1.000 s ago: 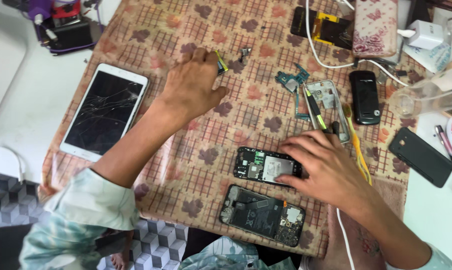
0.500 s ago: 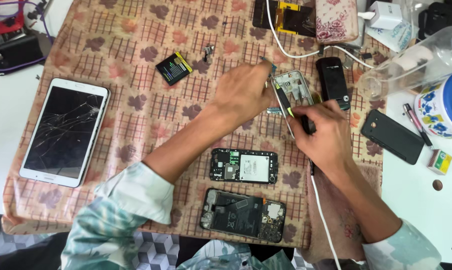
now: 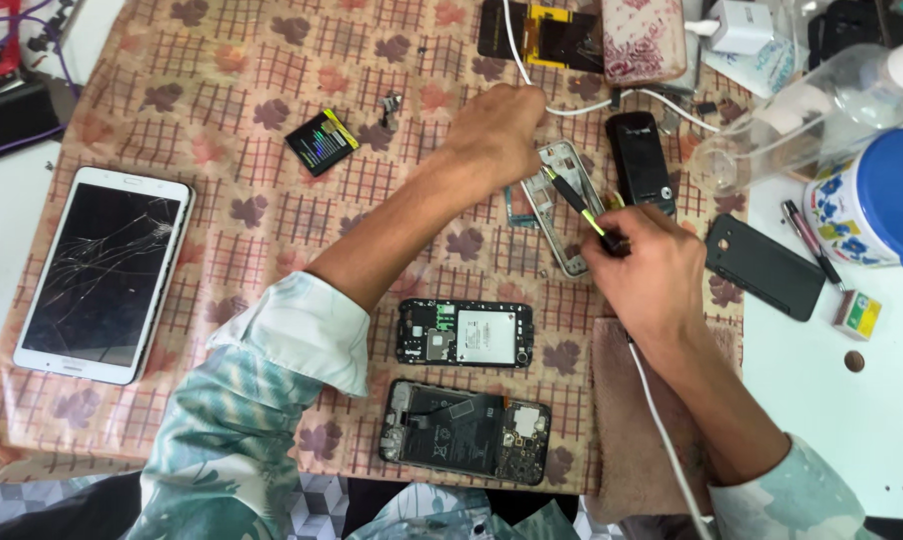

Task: The person disassembles a smartphone, removes the motherboard, cleans it with a toothbrush, and reassembles the device using a screwdriver. They handle the phone casing, battery, and internal components throughout the process.

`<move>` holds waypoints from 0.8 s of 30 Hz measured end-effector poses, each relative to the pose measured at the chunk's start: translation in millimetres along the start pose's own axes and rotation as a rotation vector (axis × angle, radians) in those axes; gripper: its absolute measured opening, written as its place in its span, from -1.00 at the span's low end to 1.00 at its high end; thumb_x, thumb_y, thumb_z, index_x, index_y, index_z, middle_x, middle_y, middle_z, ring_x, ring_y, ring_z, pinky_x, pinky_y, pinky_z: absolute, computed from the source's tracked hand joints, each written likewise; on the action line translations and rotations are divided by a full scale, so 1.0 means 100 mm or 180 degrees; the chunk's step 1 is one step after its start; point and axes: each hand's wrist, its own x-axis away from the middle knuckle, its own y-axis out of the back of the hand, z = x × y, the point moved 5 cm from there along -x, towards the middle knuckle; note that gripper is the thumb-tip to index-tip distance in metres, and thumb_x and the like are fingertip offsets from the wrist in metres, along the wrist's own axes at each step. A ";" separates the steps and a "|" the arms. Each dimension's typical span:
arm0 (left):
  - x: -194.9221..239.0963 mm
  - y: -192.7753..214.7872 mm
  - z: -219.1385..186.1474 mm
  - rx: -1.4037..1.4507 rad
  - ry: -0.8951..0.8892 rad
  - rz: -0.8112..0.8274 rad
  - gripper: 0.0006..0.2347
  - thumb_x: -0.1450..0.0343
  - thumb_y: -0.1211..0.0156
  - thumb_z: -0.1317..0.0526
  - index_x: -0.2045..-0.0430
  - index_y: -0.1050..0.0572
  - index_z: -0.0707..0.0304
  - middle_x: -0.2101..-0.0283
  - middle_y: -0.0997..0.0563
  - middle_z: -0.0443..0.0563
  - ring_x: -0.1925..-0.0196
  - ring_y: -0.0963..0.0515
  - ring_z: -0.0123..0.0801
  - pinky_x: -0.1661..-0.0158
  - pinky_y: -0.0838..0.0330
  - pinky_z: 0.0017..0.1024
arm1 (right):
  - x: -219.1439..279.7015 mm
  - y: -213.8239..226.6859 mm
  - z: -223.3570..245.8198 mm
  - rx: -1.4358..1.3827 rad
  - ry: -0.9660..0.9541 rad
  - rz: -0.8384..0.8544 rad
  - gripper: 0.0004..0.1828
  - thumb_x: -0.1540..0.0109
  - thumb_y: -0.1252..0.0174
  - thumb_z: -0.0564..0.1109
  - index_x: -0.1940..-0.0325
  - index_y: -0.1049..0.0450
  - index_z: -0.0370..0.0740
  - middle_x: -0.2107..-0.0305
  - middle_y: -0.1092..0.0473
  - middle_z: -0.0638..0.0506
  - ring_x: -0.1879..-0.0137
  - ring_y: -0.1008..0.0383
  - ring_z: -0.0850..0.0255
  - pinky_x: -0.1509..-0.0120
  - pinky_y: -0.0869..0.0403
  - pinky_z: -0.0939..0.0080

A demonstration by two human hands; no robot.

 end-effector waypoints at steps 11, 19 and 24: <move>0.22 0.64 0.30 0.0417 -0.0669 -0.1219 -0.79 -0.25 -0.28 0.42 0.26 -0.61 0.33 0.24 -0.69 0.25 0.17 -0.72 -0.09 0.11 -0.58 -0.24 | 0.08 0.26 -0.10 -0.1430 -0.0422 -0.0533 -0.86 -0.30 -0.39 -0.36 0.13 -0.55 -0.46 0.28 -0.54 -0.12 0.25 -0.58 0.28 0.21 -0.51 0.38; 1.84 1.32 0.96 0.1243 -0.0491 -0.0657 -0.40 -0.31 -0.01 0.42 -0.37 -0.28 0.50 0.30 -0.56 0.29 0.44 -0.57 -0.40 0.57 -0.37 -0.45 | 0.06 0.04 -0.03 -0.0189 0.0094 -0.0210 -0.88 -0.23 -0.41 -0.25 0.22 -0.60 -0.33 0.25 -0.57 -0.09 0.31 -0.60 0.18 0.25 -0.53 0.22; 2.66 1.07 1.04 0.1386 -0.0002 -0.0565 -0.46 -0.29 0.03 0.47 -0.27 -0.34 0.50 0.37 -0.56 0.19 0.56 -0.54 -0.40 0.45 -0.55 -0.45 | 0.07 0.01 0.02 0.0924 0.0314 -0.0093 -0.85 -0.21 -0.44 -0.08 0.22 -0.66 -0.17 0.27 -0.59 0.06 0.16 -0.53 0.14 0.22 -0.50 0.15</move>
